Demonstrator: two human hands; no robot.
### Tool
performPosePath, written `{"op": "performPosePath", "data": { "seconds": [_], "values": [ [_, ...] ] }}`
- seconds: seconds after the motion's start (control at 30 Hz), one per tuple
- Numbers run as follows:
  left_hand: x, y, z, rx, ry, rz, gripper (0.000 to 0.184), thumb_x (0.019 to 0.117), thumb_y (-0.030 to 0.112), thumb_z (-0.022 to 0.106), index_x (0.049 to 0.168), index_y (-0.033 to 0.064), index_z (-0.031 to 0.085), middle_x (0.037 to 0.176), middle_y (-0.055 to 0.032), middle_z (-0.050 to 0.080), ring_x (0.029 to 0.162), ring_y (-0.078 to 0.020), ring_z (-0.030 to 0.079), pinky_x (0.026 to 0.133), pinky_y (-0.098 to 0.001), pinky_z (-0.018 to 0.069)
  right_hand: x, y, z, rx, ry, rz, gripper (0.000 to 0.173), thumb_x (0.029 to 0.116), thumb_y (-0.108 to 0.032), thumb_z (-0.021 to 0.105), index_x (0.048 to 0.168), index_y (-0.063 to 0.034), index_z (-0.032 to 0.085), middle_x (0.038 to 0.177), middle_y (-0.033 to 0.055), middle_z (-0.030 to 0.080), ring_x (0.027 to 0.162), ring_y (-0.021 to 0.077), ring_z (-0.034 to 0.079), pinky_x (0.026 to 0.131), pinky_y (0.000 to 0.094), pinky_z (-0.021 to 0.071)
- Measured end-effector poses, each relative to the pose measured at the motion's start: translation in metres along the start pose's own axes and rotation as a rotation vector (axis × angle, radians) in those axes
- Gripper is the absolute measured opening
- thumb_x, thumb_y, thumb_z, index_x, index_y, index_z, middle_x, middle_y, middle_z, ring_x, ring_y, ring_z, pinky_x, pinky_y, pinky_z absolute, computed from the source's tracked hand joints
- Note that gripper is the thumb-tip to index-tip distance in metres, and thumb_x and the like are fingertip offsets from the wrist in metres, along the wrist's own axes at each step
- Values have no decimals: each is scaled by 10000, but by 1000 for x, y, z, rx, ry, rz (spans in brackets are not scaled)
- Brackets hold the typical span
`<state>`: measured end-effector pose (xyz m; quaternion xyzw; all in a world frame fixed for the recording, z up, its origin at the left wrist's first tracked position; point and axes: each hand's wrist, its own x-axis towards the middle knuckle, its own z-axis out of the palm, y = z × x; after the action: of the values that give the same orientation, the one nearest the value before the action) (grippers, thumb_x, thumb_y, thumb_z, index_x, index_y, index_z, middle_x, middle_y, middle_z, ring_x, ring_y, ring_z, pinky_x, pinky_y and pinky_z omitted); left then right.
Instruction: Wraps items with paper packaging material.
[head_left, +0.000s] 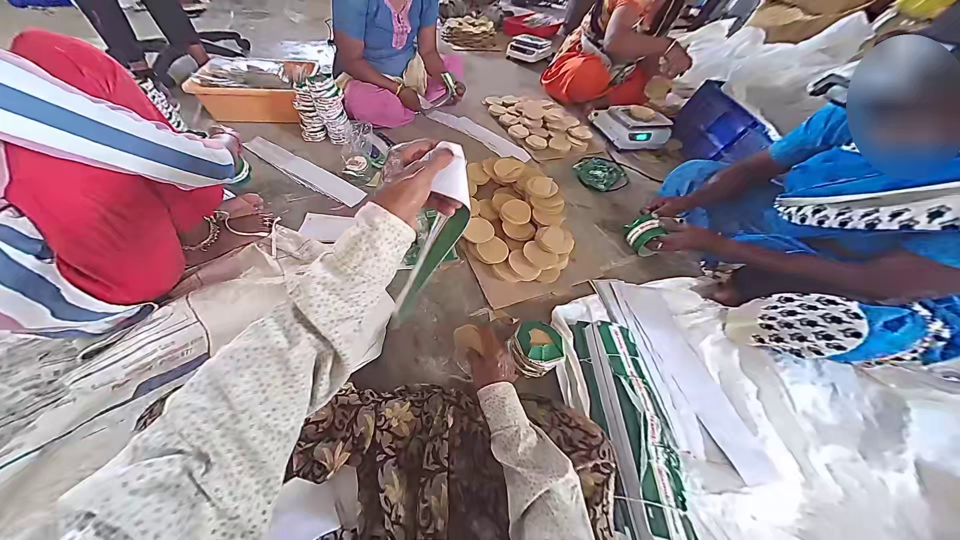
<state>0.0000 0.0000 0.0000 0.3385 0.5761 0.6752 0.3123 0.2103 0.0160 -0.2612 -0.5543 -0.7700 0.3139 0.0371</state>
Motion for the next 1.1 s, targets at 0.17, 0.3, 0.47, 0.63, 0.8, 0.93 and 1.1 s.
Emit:
{"op": "performPosePath", "data": {
  "seconds": [0.17,0.3,0.47,0.63,0.8,0.93,1.1],
  "values": [
    [-6,-34,5,-163,250,-64,348,1070,163,518,1369,-13,486,986,-132,649,592,-151,652,529,-287,587,-9,-4,0,-18,-175,-66,560,986,-164,651,1506,-43,482,1476,230,541,1339,394,554,1111,567,437],
    [-38,-110,-27,-94,429,-227,301,1085,168,488,1277,-59,536,898,-155,659,577,-165,652,544,-305,588,-16,-12,-3,-5,-186,-69,506,940,-222,715,1396,-42,593,1318,233,651,1233,400,625,1057,580,468],
    [-87,-223,-77,28,488,-488,300,1098,164,473,1257,-74,563,979,-206,661,645,-206,682,570,-350,597,-20,-16,2,-156,-222,-226,419,938,-216,701,1328,-66,665,1298,202,674,1279,382,586,1150,561,350],
    [-112,-276,-118,220,452,-518,308,1088,146,484,1231,-105,593,1161,-284,647,939,-312,724,798,-485,621,-21,-1,25,-13,-72,-431,414,802,-107,784,1190,13,708,1146,212,722,1151,416,641,1095,599,385],
    [-109,-267,-123,423,405,-466,310,1074,150,506,1195,-114,614,1115,-275,668,998,-310,694,912,-467,556,-12,-23,19,-4,-68,-477,327,757,-106,802,1062,-3,753,1008,207,728,1032,412,662,1015,614,421],
    [-112,-259,-127,632,345,-380,316,1052,176,524,1103,-108,651,980,-255,682,927,-336,675,891,-500,516,14,-49,31,300,60,-598,330,729,-129,847,998,33,743,1017,218,723,1006,394,674,943,571,500],
    [-113,-261,-121,739,280,-227,275,1012,151,551,978,-103,650,805,-201,645,751,-293,629,746,-473,494,53,-68,60,145,-204,-417,373,829,-101,798,1157,49,705,1177,253,687,1168,409,618,1075,553,420]
  ]
}}
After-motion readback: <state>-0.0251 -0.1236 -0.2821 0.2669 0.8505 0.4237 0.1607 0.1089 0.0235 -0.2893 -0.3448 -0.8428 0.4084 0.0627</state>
